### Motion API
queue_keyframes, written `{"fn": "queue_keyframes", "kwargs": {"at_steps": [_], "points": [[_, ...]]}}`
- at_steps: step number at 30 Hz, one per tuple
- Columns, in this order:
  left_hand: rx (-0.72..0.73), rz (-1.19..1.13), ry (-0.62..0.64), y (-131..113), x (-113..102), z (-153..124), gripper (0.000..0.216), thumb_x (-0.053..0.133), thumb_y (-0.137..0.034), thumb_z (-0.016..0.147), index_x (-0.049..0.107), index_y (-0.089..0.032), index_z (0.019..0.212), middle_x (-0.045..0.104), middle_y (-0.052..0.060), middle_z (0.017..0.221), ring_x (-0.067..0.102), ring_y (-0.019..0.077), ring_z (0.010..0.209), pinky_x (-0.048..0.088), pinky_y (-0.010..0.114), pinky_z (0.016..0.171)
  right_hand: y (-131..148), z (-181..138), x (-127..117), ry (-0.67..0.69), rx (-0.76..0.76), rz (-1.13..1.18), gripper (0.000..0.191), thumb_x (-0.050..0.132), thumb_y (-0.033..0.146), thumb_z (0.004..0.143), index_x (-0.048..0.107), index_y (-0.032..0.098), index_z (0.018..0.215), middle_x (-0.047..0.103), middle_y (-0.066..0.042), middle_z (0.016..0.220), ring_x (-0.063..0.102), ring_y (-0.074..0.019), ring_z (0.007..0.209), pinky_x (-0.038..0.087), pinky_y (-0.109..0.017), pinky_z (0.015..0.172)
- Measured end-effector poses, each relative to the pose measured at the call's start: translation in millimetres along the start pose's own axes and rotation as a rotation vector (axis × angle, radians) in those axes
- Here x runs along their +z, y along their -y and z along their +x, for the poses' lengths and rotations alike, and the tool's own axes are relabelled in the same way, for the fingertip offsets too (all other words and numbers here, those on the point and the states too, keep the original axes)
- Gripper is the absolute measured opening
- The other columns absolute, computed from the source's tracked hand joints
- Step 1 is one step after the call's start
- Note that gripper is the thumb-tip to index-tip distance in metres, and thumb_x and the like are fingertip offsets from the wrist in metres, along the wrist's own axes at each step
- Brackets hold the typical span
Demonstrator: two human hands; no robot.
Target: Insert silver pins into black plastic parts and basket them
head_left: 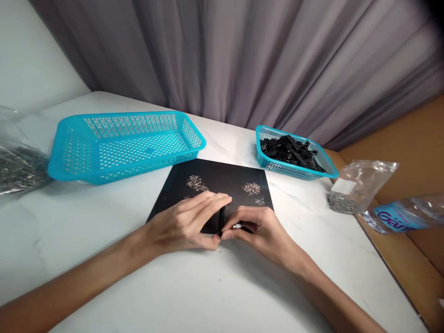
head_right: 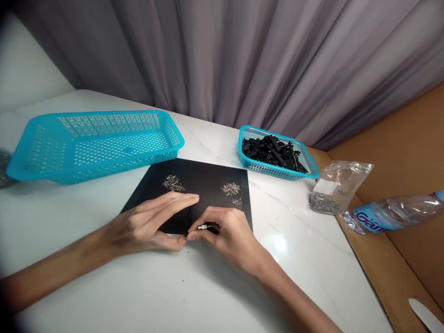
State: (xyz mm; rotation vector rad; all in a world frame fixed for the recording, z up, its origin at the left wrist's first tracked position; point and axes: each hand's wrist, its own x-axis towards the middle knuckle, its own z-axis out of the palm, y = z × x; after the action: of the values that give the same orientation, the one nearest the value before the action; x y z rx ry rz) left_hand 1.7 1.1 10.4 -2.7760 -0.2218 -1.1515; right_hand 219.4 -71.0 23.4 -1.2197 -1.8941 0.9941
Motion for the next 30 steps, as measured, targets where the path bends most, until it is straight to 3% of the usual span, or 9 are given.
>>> {"fn": "queue_keyframes", "kwargs": {"at_steps": [7,10,14,16,19,30], "points": [[-0.041,-0.032,0.014,5,3,-4,0.063,0.061,-0.014,0.083,0.045,-0.010,0.144,0.073,0.014,0.116,0.073,0.0283,0.102,0.066,0.039,0.087,-6,0,11,-0.072,0.038,-0.066,0.008,0.077,0.030,0.091,0.074,0.023,0.087,0.074,0.003,0.086,0.062,-0.0125,0.073,0.043,-0.026,0.066],[-0.154,-0.154,0.010,6,2,-5,0.065,0.068,-0.017,0.080,0.048,-0.012,0.142,0.071,0.012,0.112,0.071,0.0262,0.102,0.063,0.038,0.091,1,-4,2,-0.033,0.013,-0.053,0.007,0.074,0.031,0.094,0.076,0.024,0.096,0.075,0.002,0.094,0.063,-0.0129,0.080,0.044,-0.026,0.068],[-0.313,-0.259,0.039,6,-1,-5,0.069,0.075,-0.017,0.073,0.053,-0.015,0.138,0.068,0.011,0.114,0.069,0.0224,0.099,0.061,0.035,0.091,10,-10,-17,0.021,-0.044,-0.016,0.022,0.058,0.028,0.104,0.075,0.027,0.119,0.073,-0.002,0.116,0.065,-0.0156,0.102,0.049,-0.028,0.084],[-0.350,-0.295,0.046,6,-2,-5,0.071,0.076,-0.017,0.072,0.052,-0.015,0.139,0.067,0.010,0.118,0.068,0.0211,0.098,0.060,0.035,0.092,10,-12,-21,0.003,-0.045,-0.028,0.023,0.058,0.027,0.104,0.075,0.027,0.119,0.075,-0.002,0.111,0.065,-0.0157,0.096,0.050,-0.029,0.083],[-0.368,-0.325,0.027,6,-1,-4,0.070,0.076,-0.017,0.072,0.054,-0.016,0.138,0.067,0.008,0.114,0.067,0.0212,0.098,0.058,0.035,0.092,8,-13,-20,-0.018,-0.046,-0.036,0.018,0.065,0.028,0.100,0.078,0.027,0.113,0.076,-0.001,0.101,0.063,-0.0149,0.084,0.049,-0.028,0.073],[-0.319,-0.314,0.003,6,0,0,0.068,0.077,-0.014,0.070,0.056,-0.014,0.134,0.068,0.010,0.107,0.065,0.0224,0.096,0.058,0.038,0.089,6,-13,-10,0.012,-0.119,-0.051,0.022,0.064,0.023,0.101,0.076,0.028,0.118,0.076,0.000,0.098,0.060,-0.0150,0.086,0.048,-0.028,0.075]]}}
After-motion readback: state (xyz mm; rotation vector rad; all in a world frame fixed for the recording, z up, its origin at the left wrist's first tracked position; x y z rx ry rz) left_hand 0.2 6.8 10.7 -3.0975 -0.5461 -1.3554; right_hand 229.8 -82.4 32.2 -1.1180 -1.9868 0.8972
